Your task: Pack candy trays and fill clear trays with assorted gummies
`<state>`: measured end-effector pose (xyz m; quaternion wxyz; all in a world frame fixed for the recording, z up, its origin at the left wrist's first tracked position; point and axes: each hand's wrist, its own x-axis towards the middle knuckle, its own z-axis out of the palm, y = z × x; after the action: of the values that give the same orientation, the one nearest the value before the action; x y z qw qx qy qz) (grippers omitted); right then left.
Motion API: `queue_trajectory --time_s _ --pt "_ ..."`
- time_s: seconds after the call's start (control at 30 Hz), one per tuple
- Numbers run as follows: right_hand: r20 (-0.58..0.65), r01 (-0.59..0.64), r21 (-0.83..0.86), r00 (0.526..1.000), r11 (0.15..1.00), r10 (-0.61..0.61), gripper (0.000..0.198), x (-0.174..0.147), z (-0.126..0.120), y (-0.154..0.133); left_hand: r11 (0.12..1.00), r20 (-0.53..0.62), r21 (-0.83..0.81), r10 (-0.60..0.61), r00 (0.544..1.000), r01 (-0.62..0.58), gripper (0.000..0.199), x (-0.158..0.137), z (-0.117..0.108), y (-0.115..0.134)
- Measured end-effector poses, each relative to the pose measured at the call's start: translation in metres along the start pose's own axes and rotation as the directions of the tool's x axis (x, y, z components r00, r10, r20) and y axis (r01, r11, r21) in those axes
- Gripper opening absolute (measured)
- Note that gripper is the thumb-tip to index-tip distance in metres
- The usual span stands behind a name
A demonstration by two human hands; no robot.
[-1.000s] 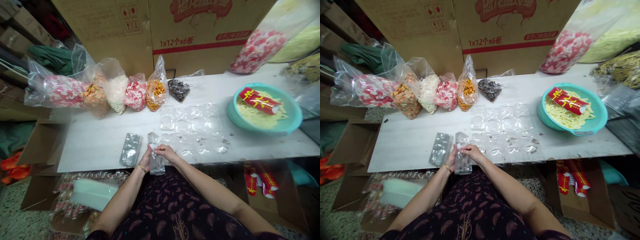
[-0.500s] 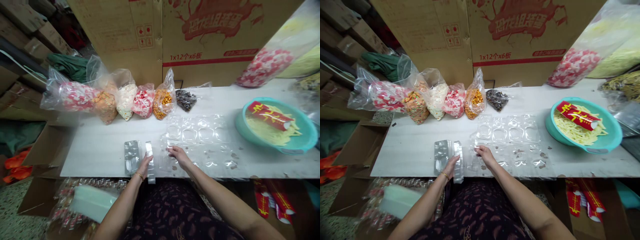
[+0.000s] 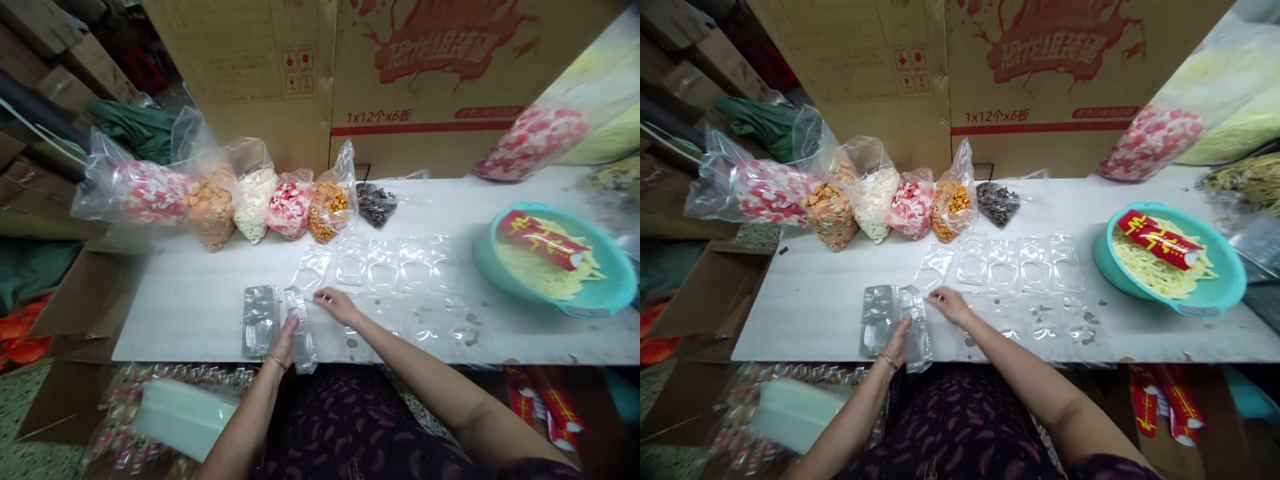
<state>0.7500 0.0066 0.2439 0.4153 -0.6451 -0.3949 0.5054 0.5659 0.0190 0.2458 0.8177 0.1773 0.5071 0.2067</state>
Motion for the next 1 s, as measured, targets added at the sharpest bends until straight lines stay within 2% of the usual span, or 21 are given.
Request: queue_trajectory --time_s 0.03,0.07,0.17,0.33,0.5,0.67,0.77,0.83,0.9,1.0 --pt "0.114 -0.017 0.050 0.993 0.999 0.012 0.023 -0.011 0.014 -0.002 0.998 0.030 -0.031 -0.049 0.998 0.050 0.055 -0.001 0.003 -0.002" --pt "0.147 -0.058 0.124 0.988 0.991 0.039 0.024 -0.021 0.026 -0.003 0.993 0.064 -0.058 -0.101 0.993 0.105 0.056 -0.003 0.006 -0.003" --pt "0.133 -0.159 0.334 0.984 0.929 0.120 0.027 -0.039 0.047 -0.006 0.973 0.150 -0.102 -0.189 0.970 0.205 0.059 -0.009 0.014 -0.003" --pt "0.152 -0.183 0.486 0.981 0.855 0.124 0.029 -0.045 0.042 -0.008 0.970 0.220 -0.124 -0.180 0.959 0.210 0.064 -0.018 0.025 -0.001" --pt "0.135 -0.189 0.507 0.981 0.841 0.139 0.024 -0.050 0.043 -0.008 0.967 0.237 -0.108 -0.199 0.951 0.230 0.072 -0.025 0.031 -0.001" --pt "0.186 -0.208 0.523 0.974 0.826 0.127 0.021 -0.056 0.040 -0.011 0.967 0.222 -0.119 -0.194 0.955 0.224 0.074 -0.028 0.031 -0.005" --pt "0.193 -0.217 0.484 0.971 0.848 0.139 0.018 -0.059 0.043 -0.009 0.970 0.174 -0.108 -0.197 0.965 0.217 0.064 -0.028 0.029 -0.011" --pt "0.166 -0.194 0.424 0.977 0.885 0.134 0.015 -0.061 0.050 -0.005 0.982 0.096 -0.069 -0.170 0.981 0.177 0.057 -0.026 0.026 -0.016" --pt "0.117 -0.170 0.379 0.984 0.910 0.135 0.012 -0.064 0.058 0.002 0.998 -0.012 -0.002 -0.070 0.997 0.070 0.057 -0.024 0.021 -0.021" --pt "0.059 -0.204 0.370 0.979 0.906 0.196 0.014 -0.074 0.062 0.014 0.988 -0.149 0.133 0.103 0.983 -0.083 0.072 -0.020 0.008 -0.025"
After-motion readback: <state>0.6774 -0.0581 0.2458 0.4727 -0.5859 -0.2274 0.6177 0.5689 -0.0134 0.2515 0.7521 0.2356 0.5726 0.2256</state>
